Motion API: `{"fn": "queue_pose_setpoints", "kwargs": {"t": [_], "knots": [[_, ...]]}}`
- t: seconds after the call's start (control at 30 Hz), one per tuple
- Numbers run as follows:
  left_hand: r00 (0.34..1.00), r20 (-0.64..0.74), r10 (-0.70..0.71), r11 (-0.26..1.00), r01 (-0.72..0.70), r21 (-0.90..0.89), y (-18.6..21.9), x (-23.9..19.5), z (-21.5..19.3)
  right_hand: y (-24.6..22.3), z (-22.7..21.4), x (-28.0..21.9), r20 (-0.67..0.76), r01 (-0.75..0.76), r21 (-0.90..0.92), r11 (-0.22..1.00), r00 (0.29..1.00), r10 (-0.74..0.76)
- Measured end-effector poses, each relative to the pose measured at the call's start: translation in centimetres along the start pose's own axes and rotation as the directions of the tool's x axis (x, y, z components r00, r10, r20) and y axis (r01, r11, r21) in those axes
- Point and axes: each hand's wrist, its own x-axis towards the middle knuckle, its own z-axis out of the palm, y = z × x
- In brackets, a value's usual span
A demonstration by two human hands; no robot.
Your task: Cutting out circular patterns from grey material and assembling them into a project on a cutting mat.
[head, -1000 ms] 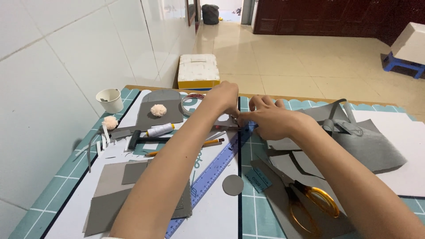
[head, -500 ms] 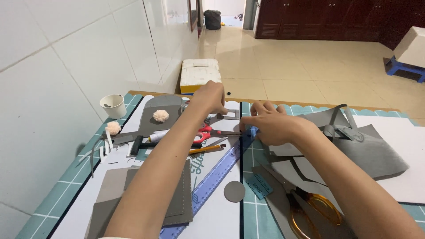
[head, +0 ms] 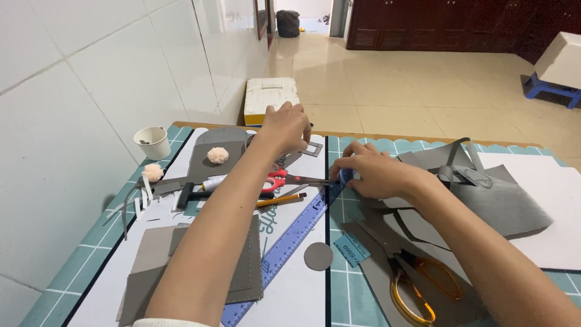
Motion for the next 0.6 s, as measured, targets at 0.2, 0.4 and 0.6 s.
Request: {"fn": "queue_pose_setpoints", "kwargs": {"t": [0.2, 0.4, 0.6], "knots": [[1.000, -0.028, 0.005, 1.000, -0.006, -0.030, 0.0, -0.2, -1.2, 0.1, 0.3, -0.7, -0.099, 0.058, 0.089, 0.994, 0.994, -0.049], [0.984, 0.128, 0.123, 0.984, -0.104, -0.145, 2.9, -6.0, -6.3, -1.5, 0.4, -4.6, -0.178, 0.149, 0.023, 0.989, 0.974, -0.142], [0.813, 0.340, 0.472, 0.858, -0.336, -0.388, 5.8, -16.0, -8.3, -4.3, 0.9, -11.2, -0.075, 0.307, -0.087, 0.948, 0.947, -0.313]]}}
